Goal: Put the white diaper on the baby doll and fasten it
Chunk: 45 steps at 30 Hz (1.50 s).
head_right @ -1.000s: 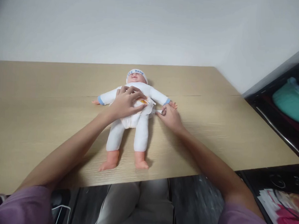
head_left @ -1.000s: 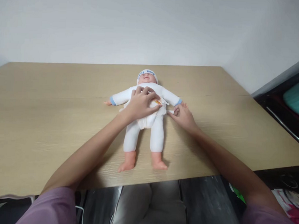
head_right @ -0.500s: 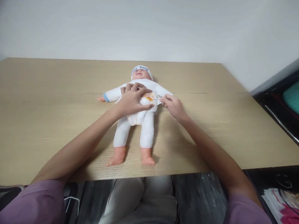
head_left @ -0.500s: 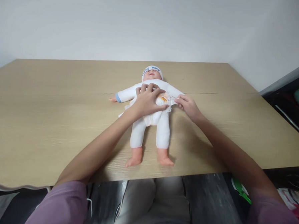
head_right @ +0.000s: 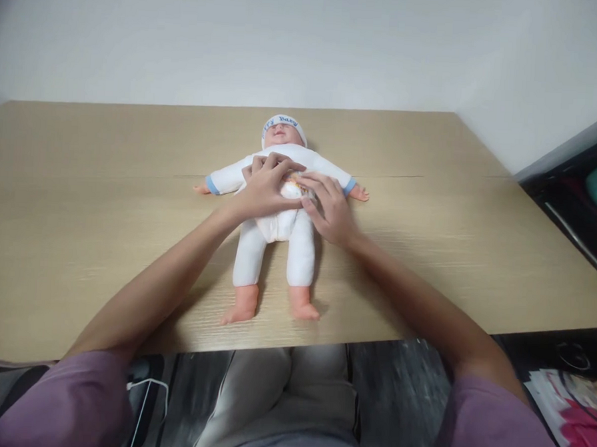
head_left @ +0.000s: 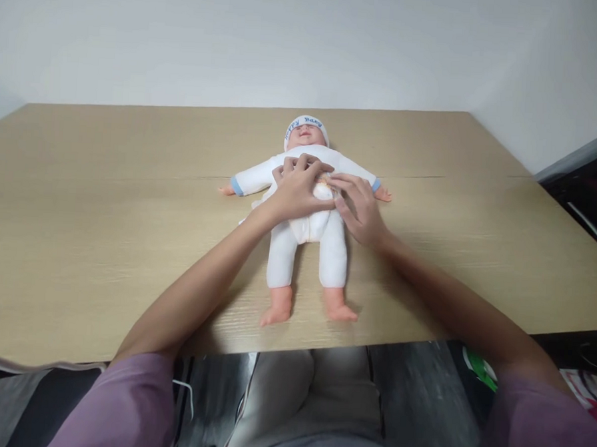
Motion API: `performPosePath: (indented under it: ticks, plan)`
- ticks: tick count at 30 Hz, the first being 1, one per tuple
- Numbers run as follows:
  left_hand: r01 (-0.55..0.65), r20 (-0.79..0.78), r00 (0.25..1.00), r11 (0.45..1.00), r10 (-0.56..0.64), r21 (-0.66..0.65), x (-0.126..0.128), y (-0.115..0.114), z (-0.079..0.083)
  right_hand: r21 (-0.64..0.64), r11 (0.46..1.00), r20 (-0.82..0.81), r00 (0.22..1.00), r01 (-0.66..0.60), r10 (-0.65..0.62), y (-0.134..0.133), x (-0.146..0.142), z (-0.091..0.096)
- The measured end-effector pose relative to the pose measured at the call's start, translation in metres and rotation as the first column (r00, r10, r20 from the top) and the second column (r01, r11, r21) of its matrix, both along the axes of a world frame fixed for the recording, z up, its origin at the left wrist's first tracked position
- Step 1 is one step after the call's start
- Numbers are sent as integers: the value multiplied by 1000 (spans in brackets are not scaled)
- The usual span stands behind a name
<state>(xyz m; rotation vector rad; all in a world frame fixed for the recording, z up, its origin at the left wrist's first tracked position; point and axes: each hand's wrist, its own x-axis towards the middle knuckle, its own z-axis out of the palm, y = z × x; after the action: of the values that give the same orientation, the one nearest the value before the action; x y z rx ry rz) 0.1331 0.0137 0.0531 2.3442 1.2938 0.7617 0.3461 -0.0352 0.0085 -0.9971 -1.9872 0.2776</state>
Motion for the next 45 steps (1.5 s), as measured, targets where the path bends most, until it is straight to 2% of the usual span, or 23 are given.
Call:
performPosePath:
  ticks: [2, 5, 8, 10, 13, 16, 18, 21, 23, 25, 27, 30, 32, 34, 39, 42, 45]
  plan:
    - [95, 106, 990, 994, -89, -60, -10, 1, 2, 20, 999, 92, 995, -51, 49, -4, 3, -3]
    - [219, 369, 915, 969, -165, -111, -33, -4, -1, 9, 999, 155, 987, -49, 47, 0, 5, -6]
    - [202, 483, 866, 974, -129, -102, -62, -16, -15, 13, 999, 176, 984, -39, 36, 4, 8, -8]
    - [132, 464, 882, 988, -81, -80, -85, -24, -27, 32, 999, 184, 983, -31, 25, 3, 10, -8]
    - [1, 316, 949, 1000, 2, -9, -119, -32, -41, 88, 996, 166, 985, 26, -40, -3, 6, -2]
    - [-130, 170, 977, 991, 126, 14, -141, -34, -49, 162, 982, 100, 989, 94, -111, -7, -12, 16]
    - [-216, 114, 970, 976, 216, -11, -146, -33, -52, 176, 982, 111, 989, 72, -93, -7, -33, 34]
    - [-274, -10, 962, 961, 273, -43, -146, -33, -52, 100, 995, 246, 969, 11, -35, 0, -65, 61]
    - [-241, -92, 968, 964, 231, -113, -146, -33, -50, 17, 1000, 362, 932, 7, -13, 8, -82, 72]
    - [-186, -116, 980, 954, 163, -234, -149, -33, -46, -50, 998, 454, 891, 27, -2, 16, -91, 74]
    - [-123, -47, 992, 919, 114, -374, -153, -32, -40, -89, 994, 493, 870, 57, -6, 24, -95, 71]
    - [-25, 227, 962, 874, 153, -485, -155, -25, -30, -129, 988, 459, 889, 84, -16, 29, -95, 65]
    - [13, 404, 892, 882, 202, -471, -147, -16, -22, -172, 982, 422, 907, 79, 1, 29, -94, 64]
    - [46, 504, 838, 894, 208, -446, -129, -8, -14, -219, 974, 381, 924, 60, 29, 29, -93, 66]
    - [145, 576, 809, 909, 119, -392, -66, 5, -1, -254, 967, 227, 971, -9, 69, 34, -89, 65]
    - [148, 639, 761, 927, 115, -343, -49, 6, -6, -265, 964, 164, 986, 37, 7, 42, -86, 59]
    - [8, 670, 728, 975, 145, -220, -53, 9, -24, -268, 962, 96, 995, 53, -28, 47, -86, 51]
